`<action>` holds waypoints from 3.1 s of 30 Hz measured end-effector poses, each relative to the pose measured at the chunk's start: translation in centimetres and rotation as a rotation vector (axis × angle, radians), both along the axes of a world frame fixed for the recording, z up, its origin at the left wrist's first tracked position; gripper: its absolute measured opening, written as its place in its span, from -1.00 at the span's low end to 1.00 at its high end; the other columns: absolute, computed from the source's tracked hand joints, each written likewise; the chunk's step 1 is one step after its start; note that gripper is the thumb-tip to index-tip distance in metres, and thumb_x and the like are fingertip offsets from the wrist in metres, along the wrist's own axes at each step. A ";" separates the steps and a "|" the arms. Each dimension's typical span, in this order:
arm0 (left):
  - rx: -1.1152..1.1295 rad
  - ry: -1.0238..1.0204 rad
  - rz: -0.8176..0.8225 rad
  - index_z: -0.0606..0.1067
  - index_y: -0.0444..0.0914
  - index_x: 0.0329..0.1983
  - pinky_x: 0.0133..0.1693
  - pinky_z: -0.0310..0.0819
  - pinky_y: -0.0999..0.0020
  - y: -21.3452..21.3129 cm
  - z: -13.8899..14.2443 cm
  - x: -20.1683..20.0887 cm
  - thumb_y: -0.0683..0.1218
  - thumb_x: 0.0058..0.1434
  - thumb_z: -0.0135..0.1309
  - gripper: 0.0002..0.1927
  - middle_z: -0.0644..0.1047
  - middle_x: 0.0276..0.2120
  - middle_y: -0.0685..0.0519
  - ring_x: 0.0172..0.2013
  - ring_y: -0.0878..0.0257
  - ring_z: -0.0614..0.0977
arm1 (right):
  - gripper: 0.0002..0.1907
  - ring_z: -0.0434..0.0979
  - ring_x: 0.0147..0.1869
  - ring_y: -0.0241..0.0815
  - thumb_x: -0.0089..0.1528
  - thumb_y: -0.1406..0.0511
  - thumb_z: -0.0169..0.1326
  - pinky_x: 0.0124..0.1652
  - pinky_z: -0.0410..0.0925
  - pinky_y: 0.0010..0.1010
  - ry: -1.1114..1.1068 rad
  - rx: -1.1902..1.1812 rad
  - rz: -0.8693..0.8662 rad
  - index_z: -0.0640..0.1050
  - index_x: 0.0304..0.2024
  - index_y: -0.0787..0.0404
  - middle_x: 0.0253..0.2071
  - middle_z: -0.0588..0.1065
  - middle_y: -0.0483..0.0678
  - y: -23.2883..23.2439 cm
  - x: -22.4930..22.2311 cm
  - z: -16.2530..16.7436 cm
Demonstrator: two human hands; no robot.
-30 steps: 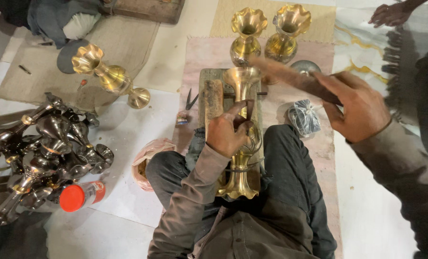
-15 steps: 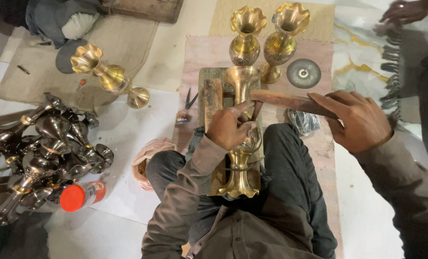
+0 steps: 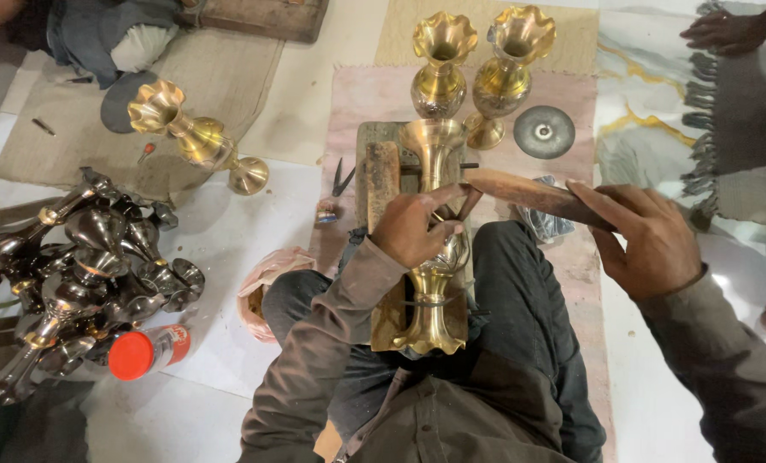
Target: The person sits on the floor with a brass vase held on a wooden board across their lap. They hold a chisel against the vase surface and strike it with a wooden mallet to carve decorative patterns, repositioning the chisel repeatedly around the vase body.
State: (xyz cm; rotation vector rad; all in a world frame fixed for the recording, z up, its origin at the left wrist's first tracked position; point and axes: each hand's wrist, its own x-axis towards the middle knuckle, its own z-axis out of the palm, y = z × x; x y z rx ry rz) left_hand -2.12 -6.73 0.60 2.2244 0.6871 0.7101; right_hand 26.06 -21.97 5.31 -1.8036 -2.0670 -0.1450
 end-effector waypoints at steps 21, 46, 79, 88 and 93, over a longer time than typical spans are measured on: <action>-0.103 -0.218 0.413 0.52 -0.22 0.19 -0.22 0.71 0.35 -5.4 -0.2 -0.3 -0.26 0.21 0.22 -0.55 0.71 -0.23 -0.09 -0.28 0.19 0.79 | -0.46 0.54 -0.02 0.00 0.29 0.38 0.12 0.02 0.41 -0.04 -0.289 0.025 0.108 0.53 0.33 -0.03 0.00 0.58 0.02 3.9 -0.5 3.9; -0.104 -0.227 0.380 0.48 -0.19 0.24 -0.21 0.69 0.33 -6.2 0.6 -0.2 -0.32 0.21 0.18 -0.49 0.66 -0.08 -0.16 -0.18 0.16 0.77 | -0.42 0.53 0.00 0.01 0.27 0.39 0.11 -0.01 0.43 -0.05 -0.189 0.018 0.113 0.49 0.36 0.00 0.02 0.55 0.05 2.9 -1.0 3.3; -0.077 -0.185 0.220 0.51 -0.18 0.18 -0.21 0.69 0.33 -6.0 1.4 -0.6 -0.37 0.23 0.13 -0.54 0.66 -0.06 -0.07 -0.19 0.15 0.77 | -0.43 0.49 0.01 0.07 0.22 0.49 0.08 -0.02 0.38 -0.10 0.114 0.065 0.071 0.49 0.30 0.13 0.03 0.49 0.11 1.0 -3.3 4.4; -0.119 -0.221 0.263 0.52 -0.19 0.17 -0.14 0.70 0.37 -7.3 2.1 -1.0 -0.38 0.25 0.10 -0.56 0.66 -0.07 -0.04 -0.10 0.22 0.77 | -0.42 0.50 0.07 0.05 0.26 0.49 0.09 0.06 0.33 -0.11 -0.033 0.089 0.062 0.53 0.33 0.02 0.06 0.54 0.04 0.5 -3.2 4.0; -0.095 -0.281 0.249 0.50 -0.26 0.20 -0.10 0.69 0.36 -7.6 1.6 -0.9 -0.44 0.21 0.05 -0.50 0.64 -0.02 -0.06 -0.11 0.20 0.76 | -0.40 0.47 0.09 0.11 0.17 0.48 0.08 0.05 0.34 -0.12 0.230 0.151 0.061 0.47 0.30 0.13 0.06 0.49 0.13 0.2 -3.7 4.6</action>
